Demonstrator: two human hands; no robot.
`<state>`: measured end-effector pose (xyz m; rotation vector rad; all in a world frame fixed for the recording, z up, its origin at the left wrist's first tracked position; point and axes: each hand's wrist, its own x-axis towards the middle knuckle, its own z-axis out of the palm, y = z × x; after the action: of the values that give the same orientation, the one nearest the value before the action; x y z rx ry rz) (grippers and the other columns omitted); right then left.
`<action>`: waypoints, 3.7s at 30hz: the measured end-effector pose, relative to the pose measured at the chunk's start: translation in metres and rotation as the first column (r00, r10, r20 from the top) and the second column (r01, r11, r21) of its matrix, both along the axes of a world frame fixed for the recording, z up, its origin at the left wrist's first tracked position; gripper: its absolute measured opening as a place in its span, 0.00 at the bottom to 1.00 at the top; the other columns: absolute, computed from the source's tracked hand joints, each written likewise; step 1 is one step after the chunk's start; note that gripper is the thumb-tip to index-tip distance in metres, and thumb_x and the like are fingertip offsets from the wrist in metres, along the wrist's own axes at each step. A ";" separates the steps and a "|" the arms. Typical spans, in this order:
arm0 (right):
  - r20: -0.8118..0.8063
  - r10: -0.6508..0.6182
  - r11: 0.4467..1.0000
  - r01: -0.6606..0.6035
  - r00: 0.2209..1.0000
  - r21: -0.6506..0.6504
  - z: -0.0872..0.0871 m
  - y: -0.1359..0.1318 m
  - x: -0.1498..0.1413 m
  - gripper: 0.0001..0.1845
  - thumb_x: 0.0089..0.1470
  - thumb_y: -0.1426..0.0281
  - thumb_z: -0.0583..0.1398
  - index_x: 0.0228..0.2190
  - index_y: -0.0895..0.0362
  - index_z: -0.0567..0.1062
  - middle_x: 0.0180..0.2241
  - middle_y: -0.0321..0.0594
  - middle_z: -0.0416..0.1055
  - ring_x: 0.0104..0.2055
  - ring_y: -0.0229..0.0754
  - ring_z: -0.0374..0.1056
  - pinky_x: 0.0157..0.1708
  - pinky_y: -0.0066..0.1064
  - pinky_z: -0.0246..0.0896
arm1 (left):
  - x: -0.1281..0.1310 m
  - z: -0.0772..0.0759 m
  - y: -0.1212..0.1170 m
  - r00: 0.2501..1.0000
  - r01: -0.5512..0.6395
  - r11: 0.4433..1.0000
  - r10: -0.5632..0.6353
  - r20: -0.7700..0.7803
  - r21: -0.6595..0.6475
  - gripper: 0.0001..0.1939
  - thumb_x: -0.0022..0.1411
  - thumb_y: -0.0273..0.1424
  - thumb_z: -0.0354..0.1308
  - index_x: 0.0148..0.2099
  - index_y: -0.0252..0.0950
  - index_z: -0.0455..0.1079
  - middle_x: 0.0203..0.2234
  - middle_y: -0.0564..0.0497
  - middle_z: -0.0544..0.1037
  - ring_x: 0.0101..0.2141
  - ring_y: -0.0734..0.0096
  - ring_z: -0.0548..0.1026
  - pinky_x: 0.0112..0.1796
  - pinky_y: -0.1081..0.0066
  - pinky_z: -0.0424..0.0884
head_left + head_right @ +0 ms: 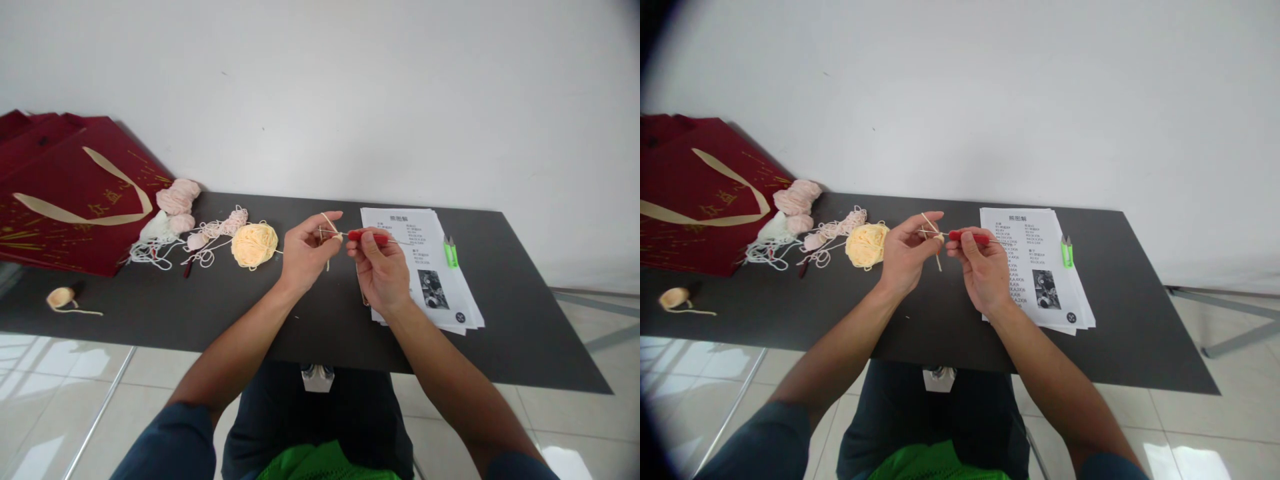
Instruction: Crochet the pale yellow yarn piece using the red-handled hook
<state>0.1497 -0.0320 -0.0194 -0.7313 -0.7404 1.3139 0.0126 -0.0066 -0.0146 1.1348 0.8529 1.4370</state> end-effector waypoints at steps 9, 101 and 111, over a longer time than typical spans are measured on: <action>0.133 -0.179 0.966 0.148 0.975 0.214 0.003 0.002 0.010 0.08 0.56 0.64 0.72 0.34 0.52 0.79 0.35 0.33 0.81 0.29 0.32 0.73 0.28 0.25 0.70 | 0.001 0.006 -0.001 0.986 -0.135 0.986 0.143 -0.088 0.094 0.20 0.51 0.22 0.67 0.48 0.38 0.82 0.26 0.57 0.75 0.25 0.79 0.67 0.28 0.75 0.64; 0.573 -0.493 0.849 0.220 0.654 0.480 0.002 -0.010 0.020 0.00 0.62 0.68 0.66 0.37 0.50 0.80 0.37 0.37 0.81 0.34 0.39 0.77 0.35 0.35 0.73 | 0.000 -0.005 0.000 0.915 -0.217 0.968 0.246 -0.320 0.124 0.23 0.49 0.21 0.64 0.48 0.41 0.84 0.23 0.58 0.73 0.23 0.78 0.65 0.28 0.73 0.64; 0.442 -0.351 0.913 0.197 0.826 0.356 0.011 -0.003 0.029 0.06 0.59 0.67 0.70 0.34 0.52 0.78 0.34 0.35 0.81 0.26 0.34 0.72 0.26 0.29 0.67 | -0.009 -0.001 0.009 0.991 0.032 0.999 -0.034 -0.128 -0.018 0.20 0.48 0.23 0.69 0.45 0.39 0.85 0.22 0.57 0.73 0.23 0.79 0.65 0.26 0.74 0.61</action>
<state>0.1790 -0.0355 -0.0088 -0.9061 -1.1714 0.7195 0.0041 0.0022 -0.0152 1.2348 0.9296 1.3392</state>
